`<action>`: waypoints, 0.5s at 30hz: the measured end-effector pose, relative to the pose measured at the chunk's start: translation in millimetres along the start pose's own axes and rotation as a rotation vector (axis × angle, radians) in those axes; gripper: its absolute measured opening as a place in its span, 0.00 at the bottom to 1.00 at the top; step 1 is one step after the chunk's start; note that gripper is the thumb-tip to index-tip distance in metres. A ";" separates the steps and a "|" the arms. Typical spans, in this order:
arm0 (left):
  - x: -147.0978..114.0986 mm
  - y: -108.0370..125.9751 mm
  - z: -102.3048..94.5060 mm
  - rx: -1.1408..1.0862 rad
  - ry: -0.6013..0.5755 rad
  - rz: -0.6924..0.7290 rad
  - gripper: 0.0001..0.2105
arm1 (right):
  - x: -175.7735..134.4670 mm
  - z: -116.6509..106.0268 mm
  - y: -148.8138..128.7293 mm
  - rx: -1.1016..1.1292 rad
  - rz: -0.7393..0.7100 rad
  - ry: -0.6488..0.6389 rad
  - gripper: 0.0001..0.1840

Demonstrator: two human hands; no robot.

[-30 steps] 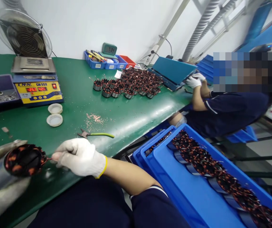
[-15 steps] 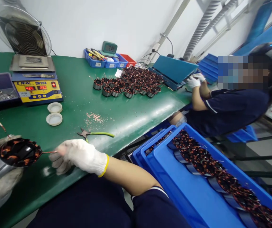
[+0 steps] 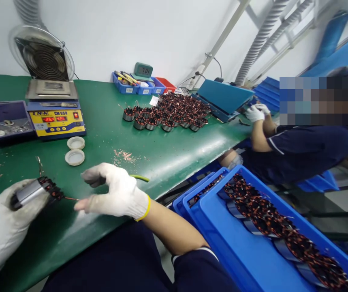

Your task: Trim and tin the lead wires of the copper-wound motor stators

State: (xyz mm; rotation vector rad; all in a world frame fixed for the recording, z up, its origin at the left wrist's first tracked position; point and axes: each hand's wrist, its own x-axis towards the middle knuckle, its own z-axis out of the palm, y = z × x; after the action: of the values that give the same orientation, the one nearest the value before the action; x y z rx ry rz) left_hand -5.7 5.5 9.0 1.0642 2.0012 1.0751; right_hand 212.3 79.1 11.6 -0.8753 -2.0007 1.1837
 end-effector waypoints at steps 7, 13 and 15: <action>-3.9 7.9 -5.7 0.176 0.040 -0.038 0.30 | 19.1 25.2 -12.0 0.176 -0.102 0.126 0.14; -2.3 3.1 -2.7 0.124 0.013 -0.046 0.33 | 25.7 28.9 -13.2 0.106 -0.219 0.146 0.08; -1.0 2.9 1.6 0.025 -0.011 -0.034 0.35 | 29.9 27.1 -14.7 -0.037 -0.291 0.147 0.09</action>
State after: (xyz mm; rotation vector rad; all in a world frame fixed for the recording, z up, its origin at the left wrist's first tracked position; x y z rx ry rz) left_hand -2.9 6.2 10.9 1.0430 2.0220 1.0266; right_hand 170.6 84.7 20.1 -0.6418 -1.9552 0.8967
